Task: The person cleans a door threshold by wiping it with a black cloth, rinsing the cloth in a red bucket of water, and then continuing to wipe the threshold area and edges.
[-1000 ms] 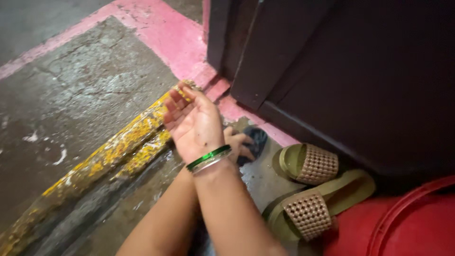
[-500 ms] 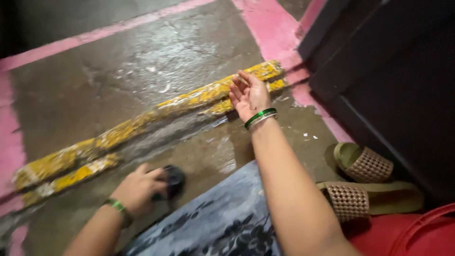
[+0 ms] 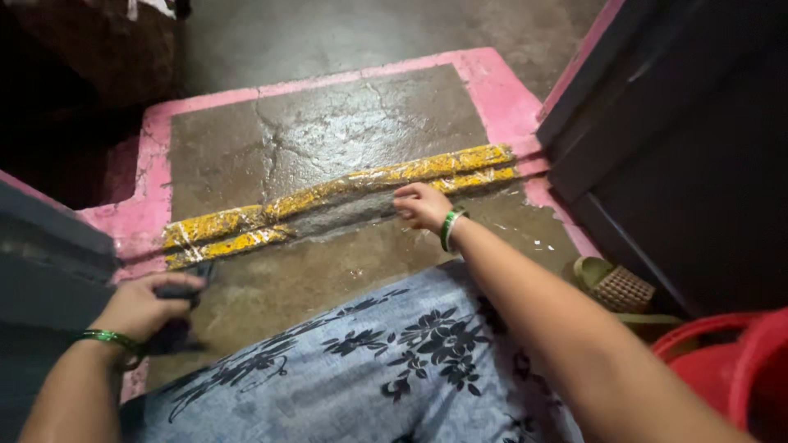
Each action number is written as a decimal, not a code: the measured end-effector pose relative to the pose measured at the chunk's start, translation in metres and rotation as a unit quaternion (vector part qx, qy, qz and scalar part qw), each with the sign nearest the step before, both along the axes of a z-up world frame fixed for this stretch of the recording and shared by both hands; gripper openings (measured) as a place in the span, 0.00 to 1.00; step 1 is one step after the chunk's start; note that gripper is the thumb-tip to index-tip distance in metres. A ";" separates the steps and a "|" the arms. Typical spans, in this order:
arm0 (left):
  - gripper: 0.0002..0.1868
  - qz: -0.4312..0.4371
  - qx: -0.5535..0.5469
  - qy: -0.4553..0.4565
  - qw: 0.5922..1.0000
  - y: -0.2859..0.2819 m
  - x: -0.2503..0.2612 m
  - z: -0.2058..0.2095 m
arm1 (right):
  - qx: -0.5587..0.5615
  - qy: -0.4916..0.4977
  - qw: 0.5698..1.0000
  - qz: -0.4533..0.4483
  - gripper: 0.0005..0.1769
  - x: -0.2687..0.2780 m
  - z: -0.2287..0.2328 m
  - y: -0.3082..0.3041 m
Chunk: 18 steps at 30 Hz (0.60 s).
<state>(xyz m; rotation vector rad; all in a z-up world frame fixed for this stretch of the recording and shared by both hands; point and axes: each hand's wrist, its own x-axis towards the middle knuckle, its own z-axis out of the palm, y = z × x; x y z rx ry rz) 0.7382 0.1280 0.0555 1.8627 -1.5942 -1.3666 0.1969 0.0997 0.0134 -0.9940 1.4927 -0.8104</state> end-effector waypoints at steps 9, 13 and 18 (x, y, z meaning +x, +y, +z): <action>0.29 -0.050 0.055 0.600 0.796 0.069 -0.216 0.092 | 0.027 -0.022 0.949 0.314 0.44 0.034 0.236 0.069; 0.26 -0.145 0.118 0.680 0.709 0.118 -0.307 0.137 | 0.071 -0.075 0.956 0.276 0.39 0.009 0.292 0.161; 0.29 -0.218 0.174 0.638 0.718 0.192 -0.410 0.190 | 0.034 -0.040 0.987 0.151 0.29 -0.082 0.351 0.280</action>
